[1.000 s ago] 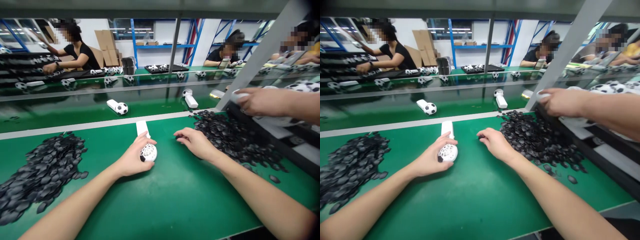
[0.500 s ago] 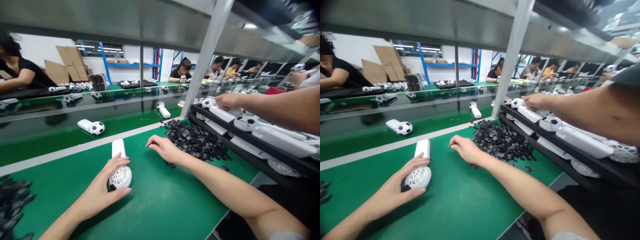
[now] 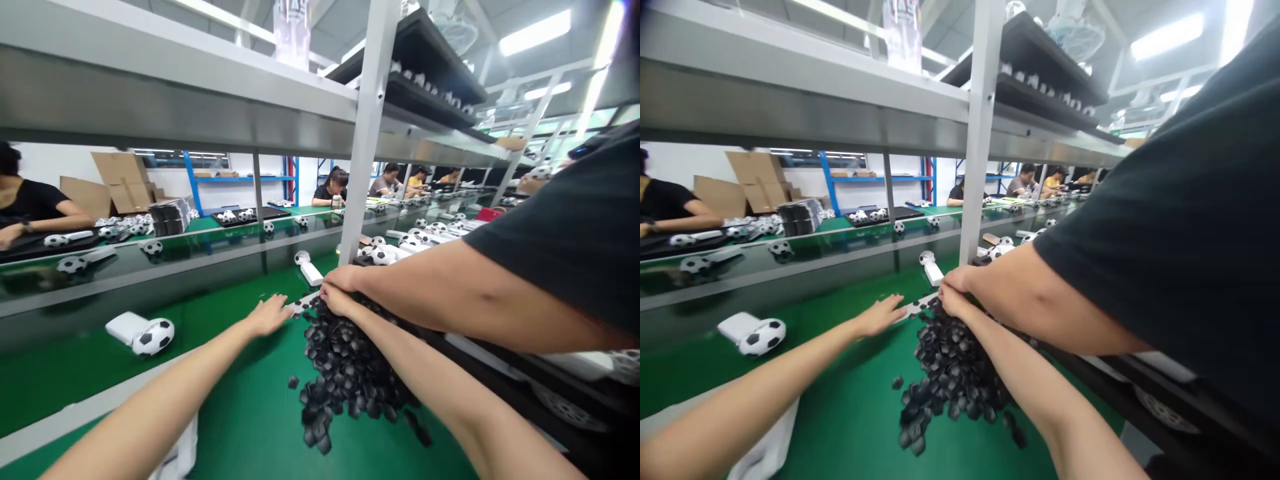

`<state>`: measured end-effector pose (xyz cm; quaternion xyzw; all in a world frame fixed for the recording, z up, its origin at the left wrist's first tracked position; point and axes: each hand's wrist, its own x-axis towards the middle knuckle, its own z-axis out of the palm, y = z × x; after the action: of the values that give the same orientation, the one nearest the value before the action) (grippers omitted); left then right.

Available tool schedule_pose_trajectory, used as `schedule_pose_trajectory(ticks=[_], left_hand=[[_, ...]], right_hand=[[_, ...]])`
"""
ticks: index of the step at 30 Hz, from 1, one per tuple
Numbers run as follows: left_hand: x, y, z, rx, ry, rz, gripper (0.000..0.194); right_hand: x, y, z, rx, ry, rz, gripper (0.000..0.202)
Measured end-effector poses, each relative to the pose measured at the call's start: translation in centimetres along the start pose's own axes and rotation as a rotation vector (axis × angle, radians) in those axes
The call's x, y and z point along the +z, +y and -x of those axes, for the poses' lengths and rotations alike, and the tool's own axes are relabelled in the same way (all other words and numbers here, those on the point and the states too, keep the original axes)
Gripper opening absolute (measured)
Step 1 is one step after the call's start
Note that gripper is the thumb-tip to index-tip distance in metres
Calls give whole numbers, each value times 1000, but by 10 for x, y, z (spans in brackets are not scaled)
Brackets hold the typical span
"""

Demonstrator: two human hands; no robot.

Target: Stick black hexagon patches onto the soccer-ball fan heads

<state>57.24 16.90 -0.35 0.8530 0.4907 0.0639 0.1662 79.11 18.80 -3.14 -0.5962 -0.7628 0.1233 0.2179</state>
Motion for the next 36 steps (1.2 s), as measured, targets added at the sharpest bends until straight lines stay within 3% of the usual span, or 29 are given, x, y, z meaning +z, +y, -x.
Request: schedule_pose_trajectory(ticks=[3,6,10,17,20,24,29,36], left_hand=[[24,10,-34,57,-17,-8,65],[38,19,-38,150,-38,-2,63],[41,22,-9,241,-83,28,62],[26,19,62,316,-207,177,59],[27,12,61,227,-121,215,59],[35,3,42,109,-4,228,59],[38,0,36,154,-29,187,59],[33,-1,40,184,-76,177,57]], right_hand=[[-1,5,-4,-29,-95,8,23],[-4,1,-3,-115,-190,-20,18],[-6,-15,10,-215,-290,-85,9],[-16,-45,47,-344,-457,-151,5],[-24,-44,48,-292,-383,-129,8],[-32,-34,41,-143,-249,-66,10],[-26,-31,45,-111,-282,-47,6],[-13,-55,52,-188,-319,-48,10]])
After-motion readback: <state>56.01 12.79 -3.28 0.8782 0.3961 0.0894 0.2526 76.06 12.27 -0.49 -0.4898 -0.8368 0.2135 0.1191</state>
